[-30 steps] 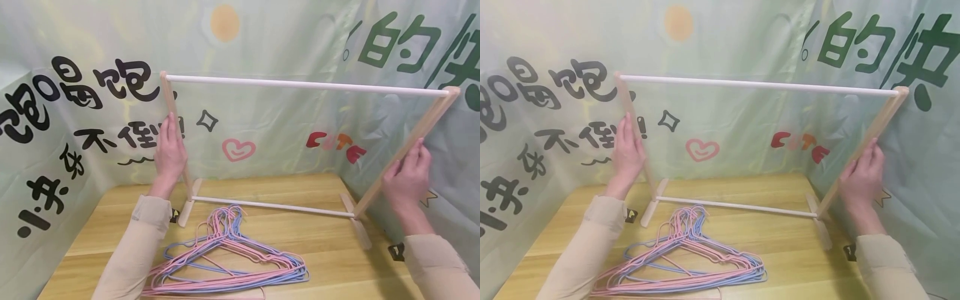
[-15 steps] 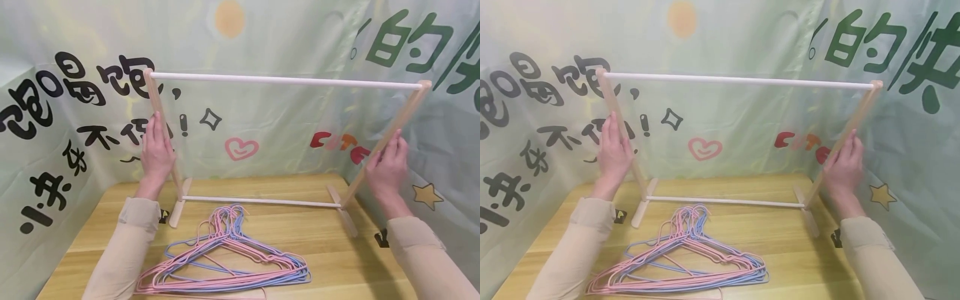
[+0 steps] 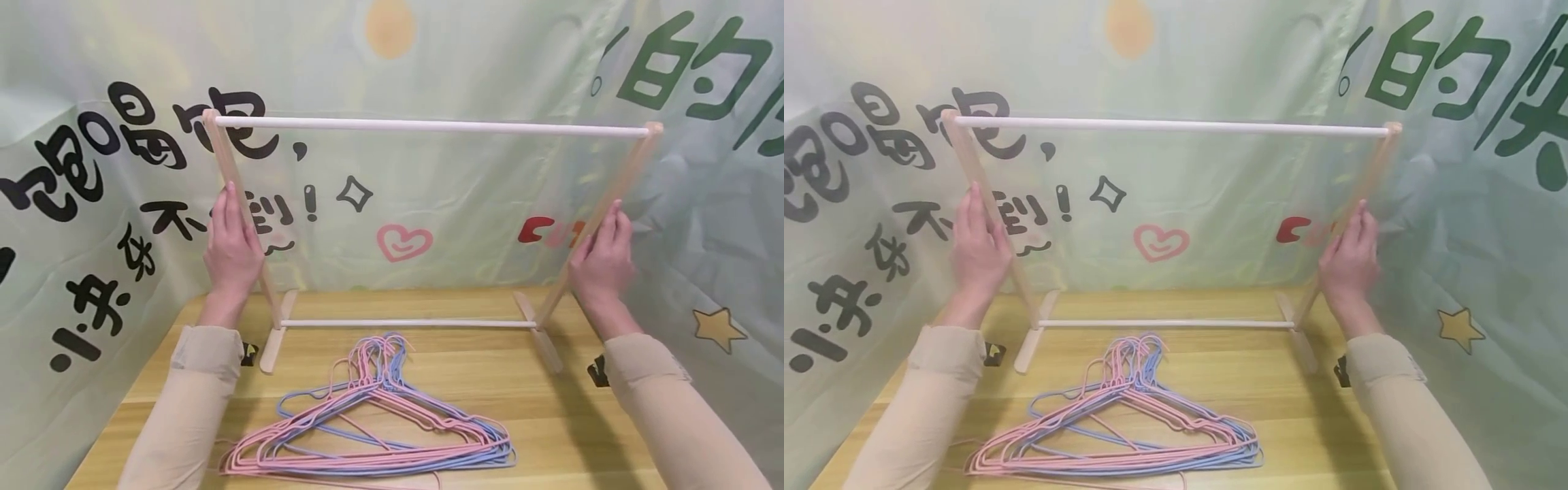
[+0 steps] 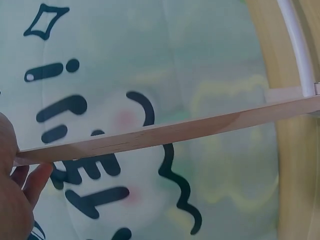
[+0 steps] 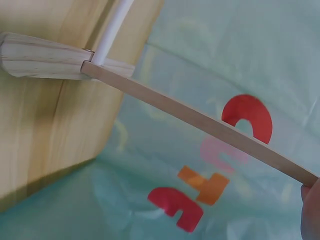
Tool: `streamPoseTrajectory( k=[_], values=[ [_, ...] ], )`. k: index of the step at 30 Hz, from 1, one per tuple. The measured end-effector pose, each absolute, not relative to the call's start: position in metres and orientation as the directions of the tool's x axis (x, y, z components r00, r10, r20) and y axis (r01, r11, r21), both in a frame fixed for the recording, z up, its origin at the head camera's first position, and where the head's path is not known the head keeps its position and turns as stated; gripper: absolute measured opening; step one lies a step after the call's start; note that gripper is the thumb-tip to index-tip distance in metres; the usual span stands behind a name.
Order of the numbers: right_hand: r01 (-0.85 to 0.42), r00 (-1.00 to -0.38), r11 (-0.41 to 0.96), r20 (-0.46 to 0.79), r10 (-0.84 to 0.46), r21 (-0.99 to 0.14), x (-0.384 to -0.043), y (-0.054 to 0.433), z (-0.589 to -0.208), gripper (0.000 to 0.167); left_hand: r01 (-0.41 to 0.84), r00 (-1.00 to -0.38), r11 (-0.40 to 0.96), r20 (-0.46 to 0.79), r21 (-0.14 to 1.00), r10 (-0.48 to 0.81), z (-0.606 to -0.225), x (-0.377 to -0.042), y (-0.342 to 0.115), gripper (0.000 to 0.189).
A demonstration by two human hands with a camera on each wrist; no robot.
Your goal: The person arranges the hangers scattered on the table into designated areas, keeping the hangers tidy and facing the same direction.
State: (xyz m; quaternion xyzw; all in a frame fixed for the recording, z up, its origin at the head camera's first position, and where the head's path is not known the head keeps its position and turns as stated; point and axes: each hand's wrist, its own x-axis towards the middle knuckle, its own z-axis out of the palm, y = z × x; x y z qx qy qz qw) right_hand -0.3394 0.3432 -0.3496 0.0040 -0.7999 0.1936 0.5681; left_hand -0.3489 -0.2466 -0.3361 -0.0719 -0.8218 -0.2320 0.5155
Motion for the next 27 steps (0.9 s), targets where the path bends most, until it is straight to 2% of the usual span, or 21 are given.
streamPoseTrajectory(
  k=[3,10,18,22,27],
  values=[
    [-0.223,-0.383,0.925,0.9,0.208,-0.309,-0.344,0.337,-0.348,0.061,0.35,-0.448,0.884,0.884,0.311,-0.134,-0.335,-0.348,-0.253,0.069],
    [-0.243,-0.401,0.916,0.893,0.204,-0.318,-0.355,0.324,-0.349,0.062,0.351,-0.412,0.888,0.901,0.296,-0.137,-0.332,-0.347,-0.264,0.068],
    [-0.228,-0.436,0.898,0.864,0.251,-0.376,-0.356,0.307,-0.347,0.065,0.345,-0.45,0.878,0.88,0.33,-0.154,-0.332,-0.349,-0.276,0.071],
    [-0.232,-0.447,0.897,0.86,0.246,-0.377,-0.358,0.301,-0.348,0.065,0.335,-0.472,0.876,0.866,0.347,-0.163,-0.333,-0.35,-0.284,0.074],
    [-0.252,-0.447,0.895,0.865,0.229,-0.367,-0.361,0.294,-0.347,0.064,0.33,-0.471,0.878,0.866,0.347,-0.165,-0.333,-0.348,-0.293,0.074]
  ],
)
